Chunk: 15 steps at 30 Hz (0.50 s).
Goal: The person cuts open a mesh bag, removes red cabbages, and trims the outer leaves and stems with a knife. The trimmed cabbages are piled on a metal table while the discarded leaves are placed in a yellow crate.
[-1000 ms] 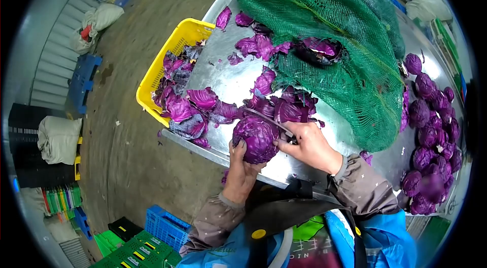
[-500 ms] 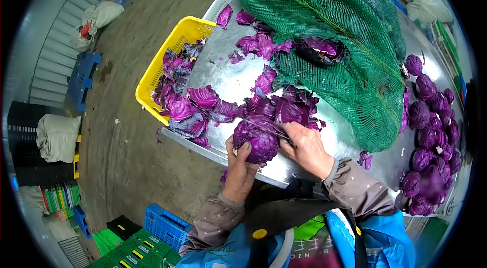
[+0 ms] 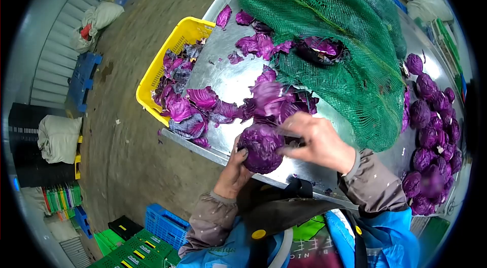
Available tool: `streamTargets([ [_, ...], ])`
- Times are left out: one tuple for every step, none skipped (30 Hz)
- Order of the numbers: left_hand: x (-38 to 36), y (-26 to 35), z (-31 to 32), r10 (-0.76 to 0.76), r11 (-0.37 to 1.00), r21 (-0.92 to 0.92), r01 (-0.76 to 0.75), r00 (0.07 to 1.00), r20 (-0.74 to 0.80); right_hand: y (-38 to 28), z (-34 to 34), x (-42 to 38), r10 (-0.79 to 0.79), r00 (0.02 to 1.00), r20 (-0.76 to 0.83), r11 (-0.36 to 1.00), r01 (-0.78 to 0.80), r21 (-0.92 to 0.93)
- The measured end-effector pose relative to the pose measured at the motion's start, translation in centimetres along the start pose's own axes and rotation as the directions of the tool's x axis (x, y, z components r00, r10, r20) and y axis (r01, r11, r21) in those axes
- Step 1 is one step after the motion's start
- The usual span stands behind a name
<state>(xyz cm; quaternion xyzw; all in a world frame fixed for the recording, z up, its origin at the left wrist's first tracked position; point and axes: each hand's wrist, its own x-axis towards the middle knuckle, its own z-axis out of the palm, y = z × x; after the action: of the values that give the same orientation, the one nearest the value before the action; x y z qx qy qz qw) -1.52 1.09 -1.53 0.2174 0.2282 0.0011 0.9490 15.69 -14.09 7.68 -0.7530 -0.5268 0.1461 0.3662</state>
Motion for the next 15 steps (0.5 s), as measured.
streamTargets([
  [0.0,-0.1,-0.2,0.023,0.998,0.058,-0.021,0.999,-0.035,-0.4,-0.1,0.0,0.002,0.999,0.036,0.999,-0.001,-0.036],
  [-0.1,0.0,-0.2,0.021,0.998,0.058,-0.019,0.999,-0.035,-0.6,-0.4,0.2,-0.025,0.997,0.070,0.997,0.030,-0.074],
  [-0.3,0.1,0.0,0.034,0.997,0.076,-0.031,0.999,-0.032,-0.7,-0.7,0.3,-0.052,0.993,0.105,0.992,0.063,-0.110],
  [-0.5,0.2,0.1,0.047,0.995,0.094,-0.044,0.998,-0.028,-1.0,-1.0,0.3,-0.053,0.993,0.105,0.992,0.064,-0.111],
  [-0.5,0.3,0.2,0.048,0.995,0.094,-0.046,0.998,-0.028,-1.2,-1.3,0.3,-0.066,0.985,0.157,0.979,0.094,-0.180],
  [-0.6,0.2,0.3,0.038,0.994,0.105,-0.031,0.998,-0.058,-1.4,-1.5,0.2,-0.075,0.975,0.210,0.961,0.127,-0.248],
  [-0.6,0.2,0.4,0.026,0.993,0.116,-0.016,0.996,-0.088,-1.6,-1.5,0.1,-0.075,0.975,0.211,0.960,0.127,-0.248],
  [-0.6,0.0,0.4,0.027,0.993,0.115,-0.016,0.996,-0.087,-1.8,-1.5,0.0,-0.097,0.974,0.206,0.943,0.156,-0.293],
  [-0.7,-0.2,0.3,0.023,0.999,0.050,-0.019,0.997,-0.079,-2.0,-1.4,-0.1,-0.119,0.972,0.202,0.924,0.183,-0.337],
  [-0.7,-0.4,0.3,0.018,1.000,-0.015,-0.020,0.997,-0.070,-2.0,-1.4,-0.3,-0.117,0.973,0.200,0.923,0.180,-0.340],
  [-0.6,-0.4,0.7,0.018,1.000,-0.013,-0.019,0.998,-0.066,-1.9,-1.4,-0.4,-0.135,0.974,0.184,0.924,0.191,-0.331],
  [-0.7,-0.3,1.2,0.018,1.000,0.023,-0.016,0.996,-0.087,-1.8,-1.3,-0.5,-0.153,0.974,0.170,0.925,0.201,-0.322],
  [-0.7,-0.3,1.5,0.018,0.998,0.060,-0.012,0.994,-0.110,-1.7,-1.1,-0.7,-0.152,0.974,0.169,0.925,0.201,-0.322],
  [-0.5,-0.2,1.4,0.018,0.998,0.061,-0.011,0.994,-0.109,-1.5,-0.7,-1.0,-0.174,0.973,0.149,0.911,0.216,-0.350],
  [-0.2,-0.1,0.9,0.012,0.996,0.089,-0.007,0.998,-0.054,-1.3,-0.3,-1.1,-0.196,0.972,0.128,0.896,0.231,-0.378],
])
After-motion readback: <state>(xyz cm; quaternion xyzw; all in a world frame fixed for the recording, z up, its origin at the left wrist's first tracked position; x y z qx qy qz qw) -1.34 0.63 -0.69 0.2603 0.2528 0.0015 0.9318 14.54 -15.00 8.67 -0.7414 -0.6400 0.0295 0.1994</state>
